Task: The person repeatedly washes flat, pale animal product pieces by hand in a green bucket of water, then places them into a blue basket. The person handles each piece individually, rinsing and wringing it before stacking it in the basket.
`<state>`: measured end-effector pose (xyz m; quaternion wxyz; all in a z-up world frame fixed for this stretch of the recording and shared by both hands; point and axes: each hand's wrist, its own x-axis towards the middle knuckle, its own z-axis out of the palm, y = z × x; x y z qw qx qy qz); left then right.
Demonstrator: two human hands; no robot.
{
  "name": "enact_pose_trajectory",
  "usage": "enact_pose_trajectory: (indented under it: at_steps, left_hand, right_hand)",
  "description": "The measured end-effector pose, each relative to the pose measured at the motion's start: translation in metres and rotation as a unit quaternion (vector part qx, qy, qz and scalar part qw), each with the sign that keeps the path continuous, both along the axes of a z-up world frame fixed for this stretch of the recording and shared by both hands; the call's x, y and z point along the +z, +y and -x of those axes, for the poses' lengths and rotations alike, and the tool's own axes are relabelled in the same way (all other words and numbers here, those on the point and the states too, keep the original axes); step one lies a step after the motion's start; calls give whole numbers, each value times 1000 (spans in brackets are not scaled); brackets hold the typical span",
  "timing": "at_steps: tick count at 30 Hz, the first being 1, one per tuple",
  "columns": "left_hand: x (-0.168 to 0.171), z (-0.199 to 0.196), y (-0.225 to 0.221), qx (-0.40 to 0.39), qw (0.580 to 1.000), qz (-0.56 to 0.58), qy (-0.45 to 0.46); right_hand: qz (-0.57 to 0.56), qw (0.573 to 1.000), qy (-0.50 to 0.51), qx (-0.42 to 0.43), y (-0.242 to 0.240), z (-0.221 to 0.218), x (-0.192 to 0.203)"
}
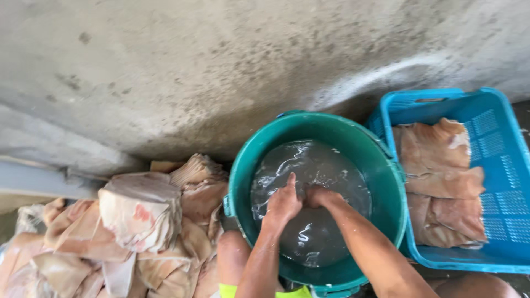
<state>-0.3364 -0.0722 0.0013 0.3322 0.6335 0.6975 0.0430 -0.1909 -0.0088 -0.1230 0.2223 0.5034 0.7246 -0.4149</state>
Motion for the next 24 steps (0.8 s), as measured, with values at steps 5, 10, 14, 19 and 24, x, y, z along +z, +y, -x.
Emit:
enact_pose_trajectory:
  at_steps: [5, 10, 14, 19, 24]
  left_hand:
    - [-12, 5, -11, -31, 999, 14, -8]
    - [-1, -2, -11, -85, 996, 20, -9]
    - [9, -4, -9, -103, 994, 15, -10]
    - [9, 1, -1, -100, 995, 18, -17]
    - [12, 0, -3, -102, 994, 42, -27]
  right_hand:
    - [9, 993, 94, -75, -45, 17, -97]
    - [-22, 978, 133, -157, -63, 25, -124]
    - [-51, 970, 152, -184, -61, 41, -121]
    - [-56, 968, 143, -200, -64, 37, -120]
    - [-57, 967, 118, -216, -74, 19, -115]
